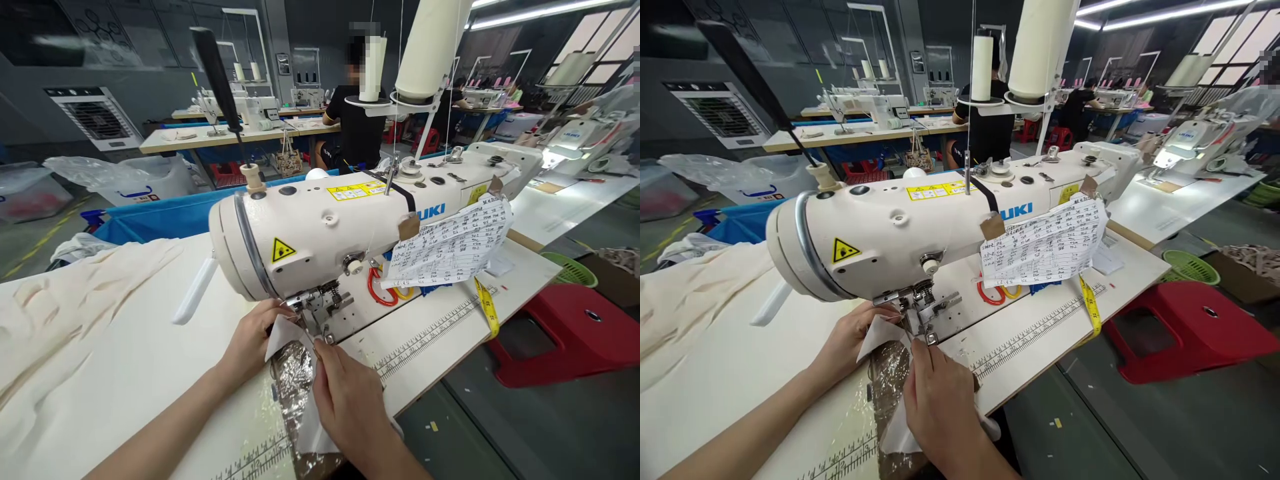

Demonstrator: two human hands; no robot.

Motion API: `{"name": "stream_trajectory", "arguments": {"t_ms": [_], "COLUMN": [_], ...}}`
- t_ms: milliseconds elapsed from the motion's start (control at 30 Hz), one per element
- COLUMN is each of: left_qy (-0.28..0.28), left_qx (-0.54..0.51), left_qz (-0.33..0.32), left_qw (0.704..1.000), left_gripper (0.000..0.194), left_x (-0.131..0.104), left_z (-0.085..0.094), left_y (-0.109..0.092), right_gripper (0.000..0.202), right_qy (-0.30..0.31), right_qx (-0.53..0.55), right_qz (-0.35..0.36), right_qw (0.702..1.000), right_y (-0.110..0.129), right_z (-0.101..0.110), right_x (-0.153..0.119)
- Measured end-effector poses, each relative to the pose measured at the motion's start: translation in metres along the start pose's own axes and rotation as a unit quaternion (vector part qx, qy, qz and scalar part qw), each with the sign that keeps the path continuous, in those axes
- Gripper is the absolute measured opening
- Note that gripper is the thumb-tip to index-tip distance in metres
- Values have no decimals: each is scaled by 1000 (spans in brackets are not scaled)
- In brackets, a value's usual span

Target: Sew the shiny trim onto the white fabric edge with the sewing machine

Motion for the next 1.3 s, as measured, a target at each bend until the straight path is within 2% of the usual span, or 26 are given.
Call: {"name": "stream_trajectory", "arguments": {"t_ms": [267, 400, 600, 767, 900, 1033, 1167, 1300], "left_qy": [-1, 32, 47, 42, 32, -14, -33, -31], "left_qx": [19, 24, -9, -27, -5, 55, 140, 210], "left_qz": [7, 46, 120, 131, 86, -17, -118, -144], "left_qw": [1000, 998, 992, 990, 996, 998, 983, 967], "left_gripper": [16, 20, 28, 24, 18, 14, 15, 22], "left_x": [-3, -5, -6, -6, -5, -4, -5, -2], "left_z": [-4, -12, -15, -13, -11, -5, -7, -12], "left_y": [5, 13, 26, 28, 19, -2, -26, -36], "right_gripper": [30, 32, 34, 33, 31, 31, 31, 31], "right_qy": [-13, -13, -19, -16, -19, -23, -41, -51], "right_qx": [-14, -38, -27, -16, -32, -44, -73, -84], "right_qz": [5, 11, 23, 3, 4, 6, 13, 1], "right_qw": [1000, 999, 999, 1000, 999, 999, 996, 995], "right_y": [0, 0, 3, -1, 0, 0, 0, 1], "right_z": [0, -2, -1, -2, -2, -3, -3, 1], "right_x": [3, 3, 2, 2, 4, 4, 2, -3]}}
Point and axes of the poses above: each hand's wrist, its own x-axis towards the middle knuckle, its own z-axis out of the back of the hand, y = z × x, the point moved 9 cm from there along x, towards the middle knuckle, and after that the axes turned 5 degrees about x, right-handed, at the moved point
